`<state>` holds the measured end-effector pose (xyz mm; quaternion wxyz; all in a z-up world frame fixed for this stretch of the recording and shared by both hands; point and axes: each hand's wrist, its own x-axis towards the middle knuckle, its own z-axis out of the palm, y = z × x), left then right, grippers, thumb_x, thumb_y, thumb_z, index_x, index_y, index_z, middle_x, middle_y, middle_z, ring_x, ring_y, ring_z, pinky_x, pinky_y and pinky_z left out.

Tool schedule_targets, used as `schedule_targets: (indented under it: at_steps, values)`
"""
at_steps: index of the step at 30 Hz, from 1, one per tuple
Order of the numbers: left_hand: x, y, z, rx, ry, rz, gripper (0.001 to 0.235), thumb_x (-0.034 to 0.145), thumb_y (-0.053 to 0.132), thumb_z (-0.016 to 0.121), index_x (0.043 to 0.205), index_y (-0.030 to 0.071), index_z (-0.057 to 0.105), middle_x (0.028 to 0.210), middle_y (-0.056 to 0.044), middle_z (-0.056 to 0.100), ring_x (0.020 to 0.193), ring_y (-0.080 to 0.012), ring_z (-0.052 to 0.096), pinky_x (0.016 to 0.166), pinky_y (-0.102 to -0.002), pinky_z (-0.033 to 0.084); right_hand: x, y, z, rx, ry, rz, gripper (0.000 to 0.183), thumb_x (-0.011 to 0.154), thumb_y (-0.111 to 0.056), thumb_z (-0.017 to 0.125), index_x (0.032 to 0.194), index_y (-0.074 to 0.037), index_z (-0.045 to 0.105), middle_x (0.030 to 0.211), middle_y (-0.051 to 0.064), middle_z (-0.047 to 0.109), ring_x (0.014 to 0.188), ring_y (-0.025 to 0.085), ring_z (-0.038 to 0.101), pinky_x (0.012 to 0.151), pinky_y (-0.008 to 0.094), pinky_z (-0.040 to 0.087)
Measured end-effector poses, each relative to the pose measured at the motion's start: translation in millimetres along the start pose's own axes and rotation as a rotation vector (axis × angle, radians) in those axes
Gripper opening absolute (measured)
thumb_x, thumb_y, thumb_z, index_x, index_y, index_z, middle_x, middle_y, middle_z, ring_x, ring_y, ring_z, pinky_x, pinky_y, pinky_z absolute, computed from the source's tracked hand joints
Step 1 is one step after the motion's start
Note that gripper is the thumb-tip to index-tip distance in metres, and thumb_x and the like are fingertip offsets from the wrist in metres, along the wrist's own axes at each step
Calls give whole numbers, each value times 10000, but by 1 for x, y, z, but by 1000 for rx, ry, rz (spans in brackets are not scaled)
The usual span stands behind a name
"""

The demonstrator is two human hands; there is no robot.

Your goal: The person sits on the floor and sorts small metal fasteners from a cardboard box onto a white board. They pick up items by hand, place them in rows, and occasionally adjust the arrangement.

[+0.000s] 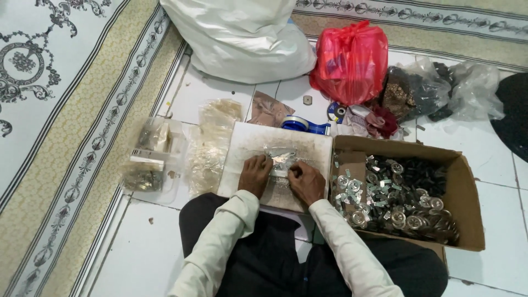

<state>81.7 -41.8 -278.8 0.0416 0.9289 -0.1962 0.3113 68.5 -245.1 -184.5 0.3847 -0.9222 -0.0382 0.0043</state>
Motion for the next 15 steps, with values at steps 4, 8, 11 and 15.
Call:
schedule_targets:
  at_steps: [4,8,11,15]
  values:
    - [-6,24,-29,-156,37,114,148,949,186,680,1090,163,642,1099,-59,559,994,-272,618,839,-411,507,3,9,7,-15,-10,28,145,876,-250,707,1007,-191,726,854,80,770,915,348,755,810,550,597]
    - [-3,45,-62,-191,30,45,339,997,290,527,1301,157,594,1095,-89,536,1002,-297,598,904,-415,448,3,3,2,-15,21,-4,149,858,-232,728,995,-171,735,890,101,769,914,343,754,804,517,617]
    - [-5,50,-62,-165,47,17,409,995,377,512,1338,174,604,1143,-117,534,1038,-308,575,959,-438,418,7,17,4,18,19,-14,161,846,-204,740,998,-151,745,909,137,762,925,377,746,809,527,618]
    - [-5,48,-61,-189,53,11,426,986,406,519,1328,178,629,1159,-140,562,1052,-323,581,973,-465,424,24,36,5,127,-26,6,191,805,-101,738,991,-125,777,904,150,777,938,391,742,797,522,616]
